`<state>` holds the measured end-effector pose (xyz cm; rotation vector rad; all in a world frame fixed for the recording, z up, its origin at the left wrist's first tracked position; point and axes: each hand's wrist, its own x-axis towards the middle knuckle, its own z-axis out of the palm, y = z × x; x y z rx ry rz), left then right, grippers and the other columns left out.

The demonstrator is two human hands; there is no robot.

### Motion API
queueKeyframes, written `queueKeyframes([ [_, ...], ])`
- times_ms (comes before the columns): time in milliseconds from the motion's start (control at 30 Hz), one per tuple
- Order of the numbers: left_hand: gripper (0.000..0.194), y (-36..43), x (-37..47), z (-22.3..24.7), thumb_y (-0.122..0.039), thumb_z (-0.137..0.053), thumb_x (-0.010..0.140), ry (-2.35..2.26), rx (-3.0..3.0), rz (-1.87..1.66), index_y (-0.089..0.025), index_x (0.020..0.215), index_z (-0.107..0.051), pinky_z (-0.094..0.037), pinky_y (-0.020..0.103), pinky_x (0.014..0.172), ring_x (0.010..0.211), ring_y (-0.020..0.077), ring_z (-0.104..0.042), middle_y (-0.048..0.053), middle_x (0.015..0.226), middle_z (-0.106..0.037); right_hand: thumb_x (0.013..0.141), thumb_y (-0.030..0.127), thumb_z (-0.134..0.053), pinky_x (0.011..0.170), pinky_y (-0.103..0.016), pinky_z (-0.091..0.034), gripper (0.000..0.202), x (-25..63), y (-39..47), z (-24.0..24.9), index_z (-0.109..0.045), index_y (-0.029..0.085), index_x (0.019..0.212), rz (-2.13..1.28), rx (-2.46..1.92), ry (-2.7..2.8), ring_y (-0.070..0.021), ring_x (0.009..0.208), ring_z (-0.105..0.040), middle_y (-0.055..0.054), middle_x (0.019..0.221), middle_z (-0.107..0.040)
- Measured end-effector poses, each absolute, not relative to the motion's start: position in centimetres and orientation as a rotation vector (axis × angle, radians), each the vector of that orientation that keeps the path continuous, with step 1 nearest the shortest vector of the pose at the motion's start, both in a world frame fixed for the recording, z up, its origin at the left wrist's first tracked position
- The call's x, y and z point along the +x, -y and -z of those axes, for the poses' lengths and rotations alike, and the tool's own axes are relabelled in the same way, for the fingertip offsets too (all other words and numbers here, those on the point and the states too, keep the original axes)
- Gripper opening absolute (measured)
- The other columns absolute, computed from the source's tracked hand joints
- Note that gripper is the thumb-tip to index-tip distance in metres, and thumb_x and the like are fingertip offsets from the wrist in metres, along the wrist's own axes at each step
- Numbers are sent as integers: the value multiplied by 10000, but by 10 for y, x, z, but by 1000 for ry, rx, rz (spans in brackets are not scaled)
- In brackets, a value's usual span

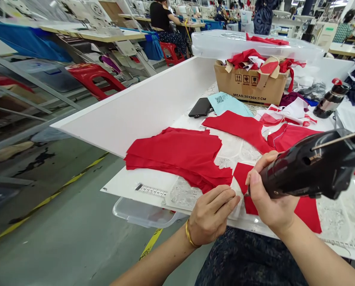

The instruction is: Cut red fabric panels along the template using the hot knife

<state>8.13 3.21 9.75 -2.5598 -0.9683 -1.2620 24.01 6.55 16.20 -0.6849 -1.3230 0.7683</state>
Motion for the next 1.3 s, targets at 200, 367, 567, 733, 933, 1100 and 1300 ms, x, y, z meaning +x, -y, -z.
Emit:
queueKeyframes([
  [200,248,-29,85,-101,-13,-439,947,999,-2594,1348,-86,987,-673,-619,348,771,838,225,-647,120,875,-689,887,242,-717,510,-279,-542,263,247,-71,-169,-558,269,1095,-770,-644,1213,-137,549,-585,54,717,-615],
  [367,291,-27,104,-108,-87,-439,986,947,-2736,1196,-50,1113,-698,-626,388,967,1124,262,-680,172,1120,-742,866,326,-773,513,-273,-524,286,252,-111,-167,-566,256,1051,-628,-668,1157,-133,535,-589,64,692,-595],
  [567,320,-40,119,-104,-205,-440,1080,1184,-2659,1060,-67,1212,-697,-614,464,1038,1224,305,-663,184,1264,-719,836,357,-774,509,-294,-535,269,246,-150,-158,-536,243,890,-560,-706,1141,-118,485,-545,69,656,-561],
  [733,308,-45,119,-95,-219,-473,1073,1248,-2603,1036,-52,1204,-696,-613,498,1043,1226,334,-662,199,1254,-714,835,301,-763,439,-276,-492,225,241,-147,-155,-546,257,880,-583,-694,1138,-120,475,-534,56,677,-570],
  [933,290,-44,118,-89,-219,-489,1065,1302,-2635,1026,-65,1209,-688,-614,515,1040,1207,327,-672,206,1229,-711,858,297,-739,452,-285,-509,184,239,-145,-149,-561,252,843,-586,-742,1162,-133,500,-559,44,666,-569],
  [1100,328,-42,124,-93,-261,-483,1083,1284,-2633,1012,-45,1232,-681,-608,494,1045,1235,336,-664,217,1284,-700,857,274,-747,433,-271,-495,182,247,-140,-155,-567,245,849,-595,-723,1156,-123,460,-562,58,639,-586],
  [1300,419,-40,141,-87,-395,-558,1077,1212,-2732,1007,-55,1300,-657,-560,453,1106,1317,314,-625,213,1353,-681,806,369,-835,453,-302,-527,353,274,-134,-165,-567,238,995,-551,-730,1124,-157,458,-614,69,644,-631],
])
